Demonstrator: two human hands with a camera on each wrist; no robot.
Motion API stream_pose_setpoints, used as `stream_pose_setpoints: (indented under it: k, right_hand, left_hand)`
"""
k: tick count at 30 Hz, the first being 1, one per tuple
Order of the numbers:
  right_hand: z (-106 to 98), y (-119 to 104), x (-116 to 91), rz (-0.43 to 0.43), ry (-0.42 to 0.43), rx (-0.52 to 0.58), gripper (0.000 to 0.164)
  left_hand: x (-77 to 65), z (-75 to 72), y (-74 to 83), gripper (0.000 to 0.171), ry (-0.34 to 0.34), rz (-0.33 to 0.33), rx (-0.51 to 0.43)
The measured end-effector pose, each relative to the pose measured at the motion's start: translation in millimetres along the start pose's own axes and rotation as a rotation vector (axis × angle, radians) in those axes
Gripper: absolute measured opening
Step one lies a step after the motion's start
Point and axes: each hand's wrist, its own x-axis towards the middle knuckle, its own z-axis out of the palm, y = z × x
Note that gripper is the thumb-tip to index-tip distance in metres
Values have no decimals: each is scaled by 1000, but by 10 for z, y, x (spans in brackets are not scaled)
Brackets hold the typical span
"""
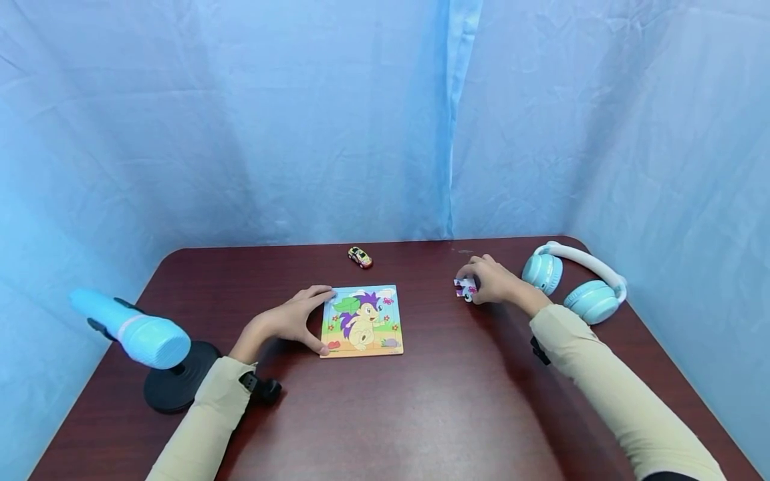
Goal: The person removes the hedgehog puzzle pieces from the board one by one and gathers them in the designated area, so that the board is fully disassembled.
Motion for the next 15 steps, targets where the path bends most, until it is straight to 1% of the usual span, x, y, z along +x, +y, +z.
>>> stream_pose_setpoints:
  k: [5, 9, 15]
  right_hand:
    - [-25, 85, -11, 34, -12, 17, 47]
    - [-47, 149, -27, 45, -23, 21, 46]
    - [-72, 218, -69, 70, -30, 38, 47]
  left_hand:
    - [2, -7, 0, 113, 5, 7, -16]
    - [17, -11, -5, 114, 6, 12, -10]
    - [30, -7, -23, 114, -3, 1, 0]
